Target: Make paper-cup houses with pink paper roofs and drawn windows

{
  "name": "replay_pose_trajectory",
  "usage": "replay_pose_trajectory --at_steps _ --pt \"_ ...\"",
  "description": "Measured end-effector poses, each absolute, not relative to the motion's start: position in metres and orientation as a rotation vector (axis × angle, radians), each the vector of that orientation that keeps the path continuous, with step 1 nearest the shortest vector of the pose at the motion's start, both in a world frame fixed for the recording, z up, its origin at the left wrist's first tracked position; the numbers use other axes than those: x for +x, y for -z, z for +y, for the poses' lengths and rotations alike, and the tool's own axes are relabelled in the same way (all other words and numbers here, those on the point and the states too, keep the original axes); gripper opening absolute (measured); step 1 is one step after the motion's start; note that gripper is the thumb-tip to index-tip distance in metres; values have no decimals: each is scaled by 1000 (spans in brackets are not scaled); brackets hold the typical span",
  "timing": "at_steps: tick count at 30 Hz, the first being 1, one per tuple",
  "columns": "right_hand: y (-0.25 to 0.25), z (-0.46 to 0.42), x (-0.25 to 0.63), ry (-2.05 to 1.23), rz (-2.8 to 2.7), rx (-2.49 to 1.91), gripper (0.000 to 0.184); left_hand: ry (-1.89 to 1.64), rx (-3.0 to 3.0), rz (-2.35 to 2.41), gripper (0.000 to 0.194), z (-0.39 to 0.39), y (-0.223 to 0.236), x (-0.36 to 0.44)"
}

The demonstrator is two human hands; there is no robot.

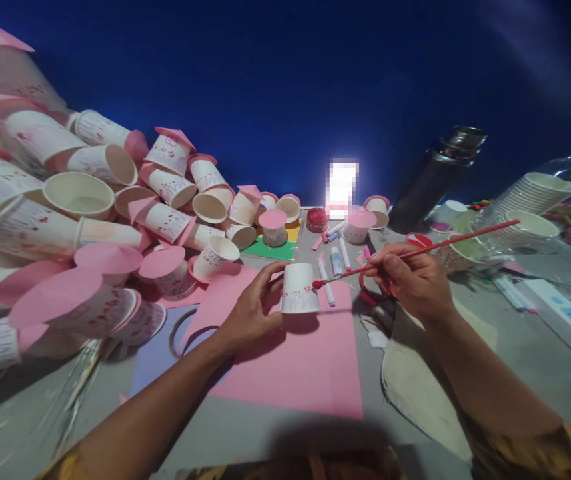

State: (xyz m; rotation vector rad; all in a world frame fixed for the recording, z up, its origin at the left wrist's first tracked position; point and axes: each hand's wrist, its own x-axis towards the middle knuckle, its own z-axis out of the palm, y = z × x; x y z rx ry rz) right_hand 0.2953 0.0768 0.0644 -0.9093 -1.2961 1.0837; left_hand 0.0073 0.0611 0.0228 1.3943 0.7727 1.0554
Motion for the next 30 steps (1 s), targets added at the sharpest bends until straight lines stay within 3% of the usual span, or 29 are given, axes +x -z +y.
replay_pose_trajectory --at_steps 22,30 --pt "-62 79 283 -1226 -1030 -901 32 -1117 1131 870 73 61 -31 9" --pt "-63 78 281 -1241 -997 -901 35 -1085 1110 775 88 58 -27 8"
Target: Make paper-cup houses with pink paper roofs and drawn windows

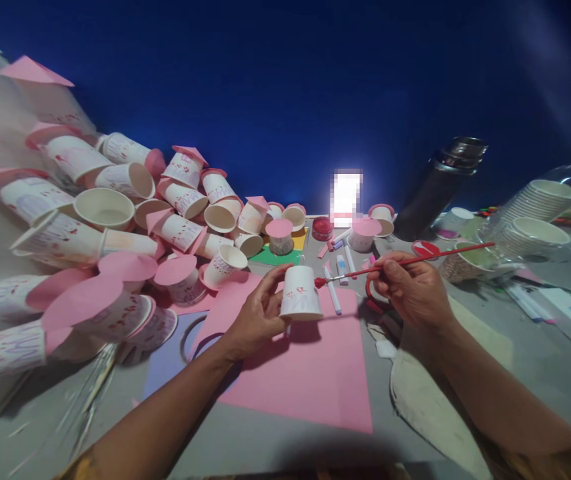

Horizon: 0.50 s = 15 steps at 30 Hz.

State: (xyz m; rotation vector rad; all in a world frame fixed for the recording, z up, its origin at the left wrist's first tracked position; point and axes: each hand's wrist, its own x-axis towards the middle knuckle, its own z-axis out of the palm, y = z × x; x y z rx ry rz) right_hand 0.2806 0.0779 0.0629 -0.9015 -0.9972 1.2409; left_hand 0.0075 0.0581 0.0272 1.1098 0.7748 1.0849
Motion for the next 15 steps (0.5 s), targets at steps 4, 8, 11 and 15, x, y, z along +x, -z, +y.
replay_pose_trajectory --at_steps 4,8,11,15 --pt "-59 78 279 -1269 -971 -915 35 -1110 1146 747 82 58 -22 7" --pt "-54 77 277 -1304 -969 -908 33 -1114 1147 756 78 57 -23 9" --pt "-52 77 276 -1313 -972 -909 33 -1095 1151 733 77 56 -25 9" --pt "-53 78 278 -1304 -961 -916 34 -1108 1173 738 75 56 -25 9"
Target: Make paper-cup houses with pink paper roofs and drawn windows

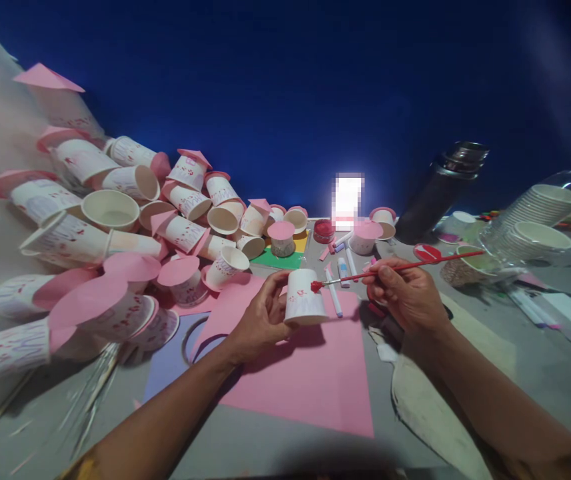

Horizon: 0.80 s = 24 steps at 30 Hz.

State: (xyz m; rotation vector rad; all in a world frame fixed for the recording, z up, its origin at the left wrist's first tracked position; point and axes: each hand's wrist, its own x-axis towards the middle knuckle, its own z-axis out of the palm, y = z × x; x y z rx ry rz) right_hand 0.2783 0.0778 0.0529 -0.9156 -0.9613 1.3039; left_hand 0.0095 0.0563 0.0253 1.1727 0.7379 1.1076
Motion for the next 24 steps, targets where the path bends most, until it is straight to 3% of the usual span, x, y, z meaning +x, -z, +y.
replay_pose_trajectory --at_steps 24 --pt "-59 76 278 -1263 -1021 -958 39 -1069 1184 705 78 55 -24 10"
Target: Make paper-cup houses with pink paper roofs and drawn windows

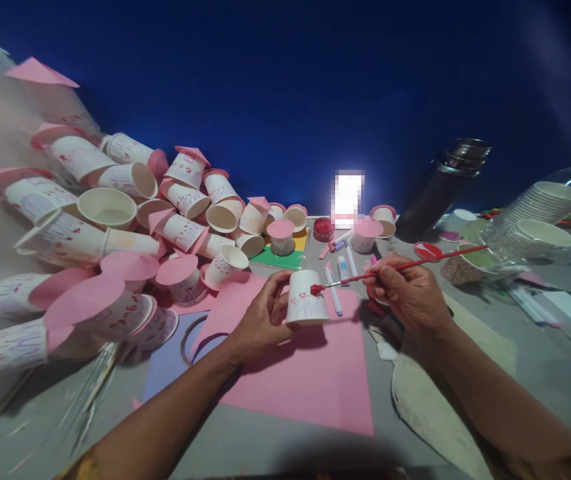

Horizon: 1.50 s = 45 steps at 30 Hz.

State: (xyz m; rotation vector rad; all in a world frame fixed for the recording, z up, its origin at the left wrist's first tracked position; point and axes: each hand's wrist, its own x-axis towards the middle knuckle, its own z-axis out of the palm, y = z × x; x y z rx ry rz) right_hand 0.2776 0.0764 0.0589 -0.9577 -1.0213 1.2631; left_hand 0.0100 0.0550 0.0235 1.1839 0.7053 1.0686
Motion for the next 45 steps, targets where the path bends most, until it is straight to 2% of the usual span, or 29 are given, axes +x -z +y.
replay_pose_trajectory --at_steps 21,45 --pt "-62 78 282 -1180 -1043 -959 37 -1088 1197 728 79 56 -21 8" --pt "-58 77 282 -1227 -1094 -953 34 -1064 1181 700 79 56 -21 10"
